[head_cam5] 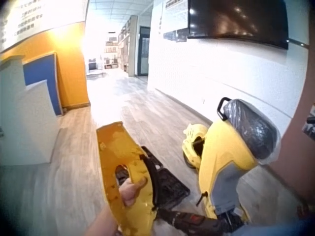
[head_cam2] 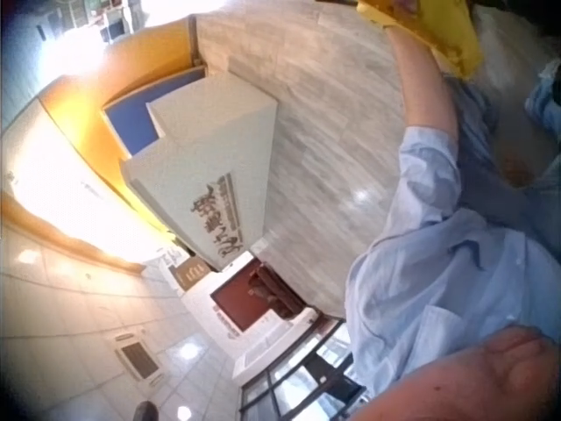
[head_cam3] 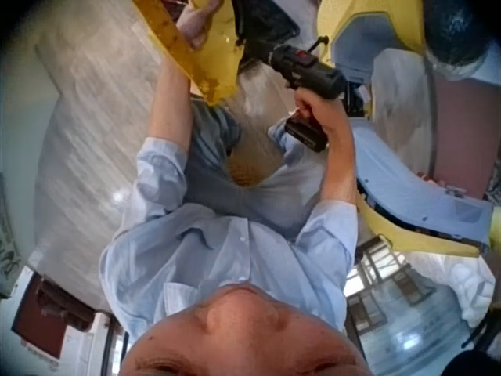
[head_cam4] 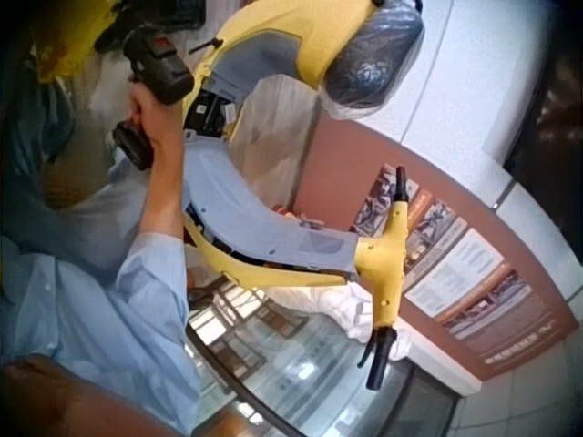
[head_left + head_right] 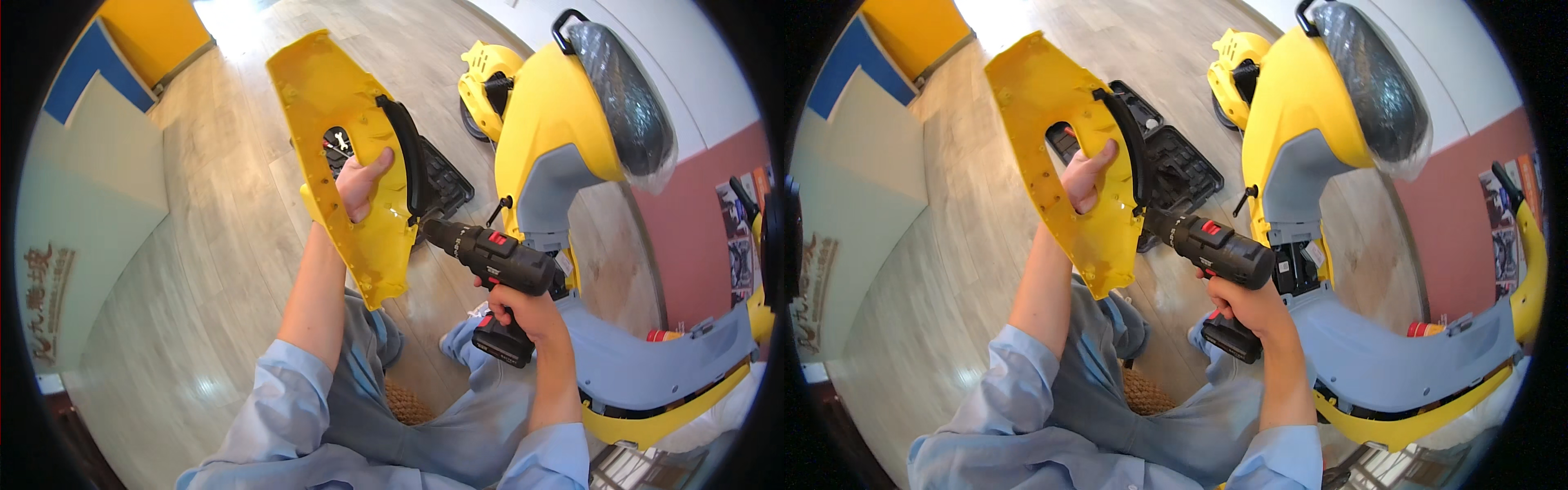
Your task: Disassembling a yellow electric scooter's front panel and body components using an electric drill.
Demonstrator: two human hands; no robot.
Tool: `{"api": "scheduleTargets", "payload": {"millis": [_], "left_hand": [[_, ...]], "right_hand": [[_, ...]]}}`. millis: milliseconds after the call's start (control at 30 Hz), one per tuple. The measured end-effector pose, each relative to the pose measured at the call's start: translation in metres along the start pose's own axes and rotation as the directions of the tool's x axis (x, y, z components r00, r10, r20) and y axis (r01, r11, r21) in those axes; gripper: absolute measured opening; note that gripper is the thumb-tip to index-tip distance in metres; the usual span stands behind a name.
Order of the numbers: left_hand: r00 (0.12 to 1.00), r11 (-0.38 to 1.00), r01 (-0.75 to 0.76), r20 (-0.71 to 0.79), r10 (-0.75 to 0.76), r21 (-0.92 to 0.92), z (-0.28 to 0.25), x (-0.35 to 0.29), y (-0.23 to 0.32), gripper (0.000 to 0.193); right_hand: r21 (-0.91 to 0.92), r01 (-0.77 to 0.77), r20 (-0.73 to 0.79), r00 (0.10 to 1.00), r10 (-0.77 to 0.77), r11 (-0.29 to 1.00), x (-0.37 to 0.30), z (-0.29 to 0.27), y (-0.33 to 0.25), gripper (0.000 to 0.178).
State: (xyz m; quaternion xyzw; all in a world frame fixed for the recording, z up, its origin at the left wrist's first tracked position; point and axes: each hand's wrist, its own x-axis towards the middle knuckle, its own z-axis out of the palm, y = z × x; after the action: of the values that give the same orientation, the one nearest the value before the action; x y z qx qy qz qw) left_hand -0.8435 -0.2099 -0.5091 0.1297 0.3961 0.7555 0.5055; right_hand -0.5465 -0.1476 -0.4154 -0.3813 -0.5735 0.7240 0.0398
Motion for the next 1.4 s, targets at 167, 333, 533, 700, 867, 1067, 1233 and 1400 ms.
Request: {"api": "scheduleTargets", "payload": {"millis": [167,333,533,700,867,1067,1233,1400], "left_hand": [[0.999,0.997,0.023,-0.045,-0.019,0.072,-0.03,0.002,0.008,0.034],[0.991,0.979,0.045,-0.13,-0.019,0.198,-0.033,0.004,0.006,0.034],[0.984,0.986,0.106,-0.157,-0.085,0.127,-0.024,0.009,0.004,0.03],[0.993,0.995,0.072,-0.101,-0.065,0.074,-0.019,0.01,0.005,0.032],[0.991,0.991,0.096,-0.102,-0.086,0.096,-0.02,0.013,-0.001,0.032],[0.984,0.981,0.146,-0.126,-0.13,0.126,-0.019,0.011,-0.003,0.033],[0.986,0.985,0.116,-0.137,-0.098,0.131,-0.017,0.009,-0.003,0.031],[0.979,0.952,0.183,-0.131,-0.155,0.246,-0.02,0.012,-0.003,0.034]], "right_hand": [[-0.056,-0.087,0.047,0.995,0.09,0.995,0.029,0.009,-0.012,0.029],[-0.094,-0.064,0.072,0.995,0.071,0.994,0.042,0.009,-0.008,0.026],[-0.065,-0.069,0.06,0.996,0.073,0.995,0.041,0.0,-0.01,0.02],[0.049,-0.139,0.049,0.989,0.137,0.989,0.041,-0.007,-0.008,0.024],[0.018,-0.127,0.061,0.99,0.125,0.992,0.037,-0.008,-0.005,0.024],[-0.056,-0.081,0.061,0.995,0.084,0.995,0.034,-0.005,-0.005,0.022],[-0.018,-0.105,0.075,0.992,0.106,0.994,0.037,-0.009,0.002,0.018],[-0.087,-0.098,0.072,0.992,0.105,0.991,0.038,-0.007,0.0,0.014]]}}
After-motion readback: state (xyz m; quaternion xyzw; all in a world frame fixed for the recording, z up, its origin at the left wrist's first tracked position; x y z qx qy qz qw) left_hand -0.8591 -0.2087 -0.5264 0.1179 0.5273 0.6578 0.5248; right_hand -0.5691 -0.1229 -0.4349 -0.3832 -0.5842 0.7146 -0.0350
